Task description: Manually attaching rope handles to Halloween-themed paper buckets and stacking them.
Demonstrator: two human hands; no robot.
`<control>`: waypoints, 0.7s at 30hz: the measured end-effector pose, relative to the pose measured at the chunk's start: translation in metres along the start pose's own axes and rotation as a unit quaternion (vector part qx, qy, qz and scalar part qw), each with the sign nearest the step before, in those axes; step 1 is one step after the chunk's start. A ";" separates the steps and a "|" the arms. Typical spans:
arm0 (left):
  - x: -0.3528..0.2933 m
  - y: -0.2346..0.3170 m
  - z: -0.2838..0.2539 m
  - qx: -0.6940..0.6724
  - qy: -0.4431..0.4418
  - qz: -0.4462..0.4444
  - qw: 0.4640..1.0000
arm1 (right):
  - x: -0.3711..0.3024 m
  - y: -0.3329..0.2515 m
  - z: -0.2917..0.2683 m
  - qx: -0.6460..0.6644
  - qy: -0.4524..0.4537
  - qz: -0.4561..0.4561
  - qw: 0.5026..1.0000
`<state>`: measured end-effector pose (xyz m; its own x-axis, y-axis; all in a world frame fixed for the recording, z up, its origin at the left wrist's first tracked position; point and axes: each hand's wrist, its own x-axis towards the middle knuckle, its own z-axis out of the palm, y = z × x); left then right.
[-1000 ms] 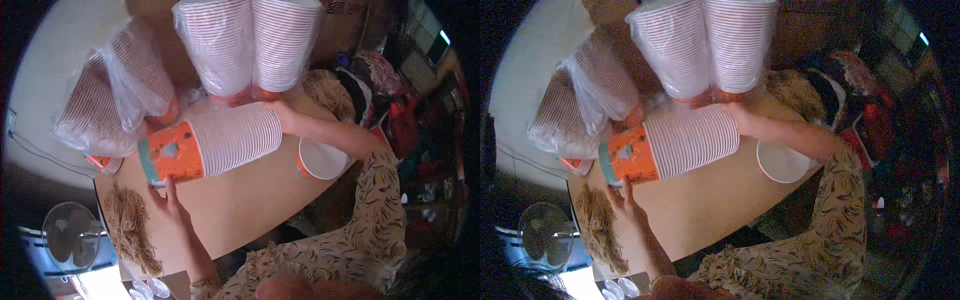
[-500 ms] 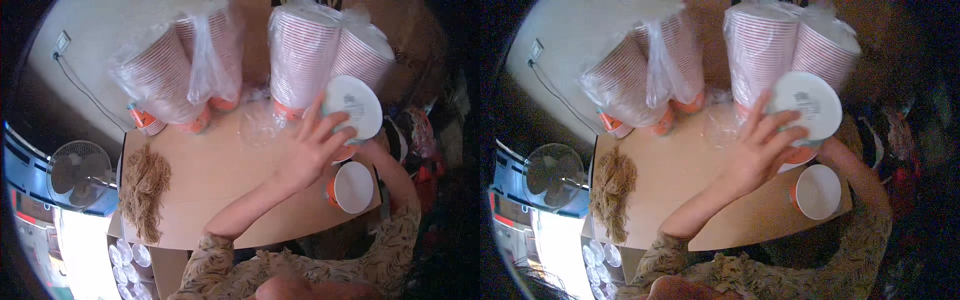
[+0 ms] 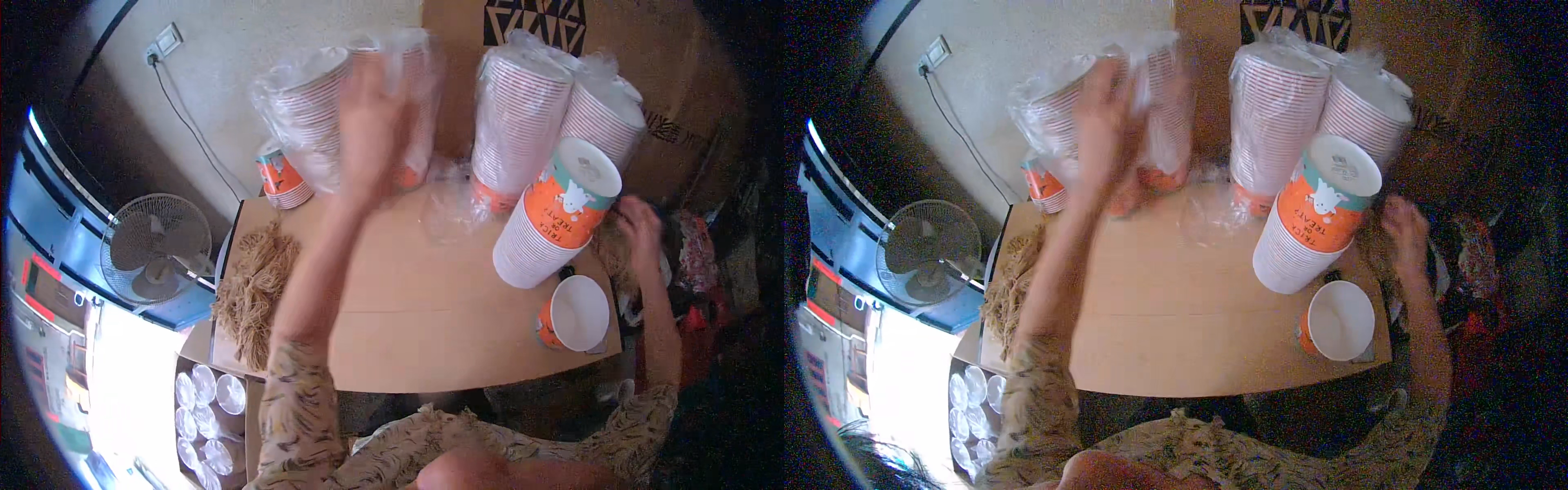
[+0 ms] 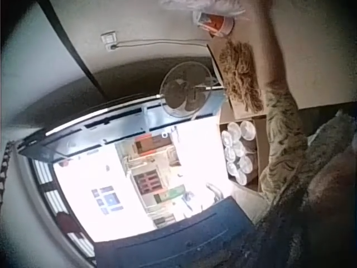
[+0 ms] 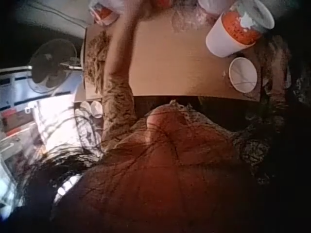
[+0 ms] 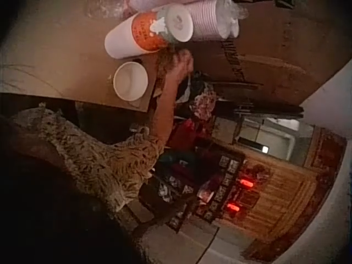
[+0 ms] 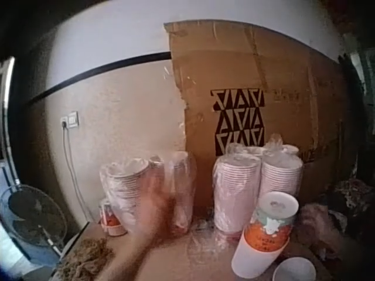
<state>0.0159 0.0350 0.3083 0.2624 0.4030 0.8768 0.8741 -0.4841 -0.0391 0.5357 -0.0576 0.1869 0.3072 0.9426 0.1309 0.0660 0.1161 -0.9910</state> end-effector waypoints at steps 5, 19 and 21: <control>-0.010 -0.104 -0.053 0.182 -0.143 -0.184 0.955 | -0.057 -0.104 0.095 -0.184 0.052 -0.418 0.888; -0.129 0.013 -0.105 -0.059 0.076 -0.038 0.995 | -0.117 -0.149 0.350 -0.131 -0.225 -0.519 0.814; -0.144 0.025 -0.108 -0.072 0.075 -0.042 0.994 | -0.121 -0.158 0.374 -0.209 -0.171 -0.568 0.778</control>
<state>-0.0440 -0.1193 0.2332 0.1177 0.3306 0.9364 0.8202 -0.5640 0.0960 0.1334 -0.0729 0.3181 -0.4408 0.3436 0.8293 0.4352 0.8898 -0.1374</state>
